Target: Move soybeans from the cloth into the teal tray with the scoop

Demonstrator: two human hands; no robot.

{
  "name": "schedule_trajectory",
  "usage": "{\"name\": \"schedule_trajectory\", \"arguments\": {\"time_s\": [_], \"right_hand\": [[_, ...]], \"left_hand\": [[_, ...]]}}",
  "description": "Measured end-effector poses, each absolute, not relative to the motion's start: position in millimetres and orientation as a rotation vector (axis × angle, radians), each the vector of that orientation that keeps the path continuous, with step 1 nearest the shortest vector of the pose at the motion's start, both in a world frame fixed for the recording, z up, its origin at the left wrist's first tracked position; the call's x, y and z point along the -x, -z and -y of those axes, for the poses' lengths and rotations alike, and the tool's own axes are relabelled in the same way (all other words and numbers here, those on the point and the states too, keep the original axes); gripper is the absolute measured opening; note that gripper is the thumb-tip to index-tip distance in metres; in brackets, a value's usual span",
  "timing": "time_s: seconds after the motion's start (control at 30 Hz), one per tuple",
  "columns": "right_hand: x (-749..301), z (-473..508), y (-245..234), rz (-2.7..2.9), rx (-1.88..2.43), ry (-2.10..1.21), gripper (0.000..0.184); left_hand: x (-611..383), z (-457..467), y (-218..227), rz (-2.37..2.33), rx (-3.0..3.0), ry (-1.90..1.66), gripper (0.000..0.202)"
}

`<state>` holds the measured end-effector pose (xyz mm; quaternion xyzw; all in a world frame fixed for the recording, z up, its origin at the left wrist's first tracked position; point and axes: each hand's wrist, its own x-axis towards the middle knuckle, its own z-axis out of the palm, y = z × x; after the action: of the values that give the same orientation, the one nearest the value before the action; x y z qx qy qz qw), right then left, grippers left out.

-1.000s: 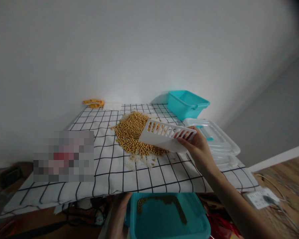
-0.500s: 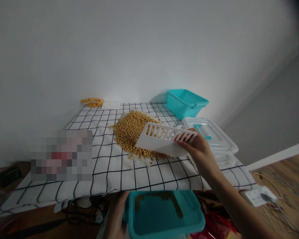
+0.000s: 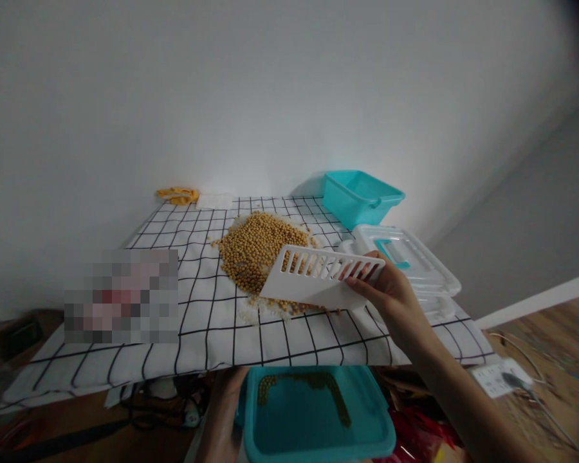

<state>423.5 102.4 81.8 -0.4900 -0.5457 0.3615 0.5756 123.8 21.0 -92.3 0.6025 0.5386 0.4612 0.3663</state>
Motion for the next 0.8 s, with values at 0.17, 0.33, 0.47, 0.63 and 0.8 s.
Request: {"name": "schedule_trajectory", "arguments": {"time_s": [0.17, 0.33, 0.47, 0.63, 0.8], "right_hand": [[-425, -104, -87, 1.213, 1.140, -0.761, 0.026], [-426, -108, -84, 1.243, 1.186, -0.704, 0.025], [-425, -104, -81, 1.277, 1.184, -0.738, 0.023], [-425, -97, -79, 1.326, 1.186, -0.730, 0.022], [-426, -95, -70, 1.301, 1.133, -0.739, 0.022]], "left_hand": [[-130, -9, 79, -1.378, -1.528, -1.232, 0.038], [-130, -20, 90, -1.457, -1.407, -1.146, 0.029], [-129, -26, 95, -1.492, -1.289, -1.141, 0.023], [-124, -21, 104, -1.383, -1.369, -1.134, 0.034], [-121, -21, 112, -1.362, -1.283, -1.070, 0.034]]}}
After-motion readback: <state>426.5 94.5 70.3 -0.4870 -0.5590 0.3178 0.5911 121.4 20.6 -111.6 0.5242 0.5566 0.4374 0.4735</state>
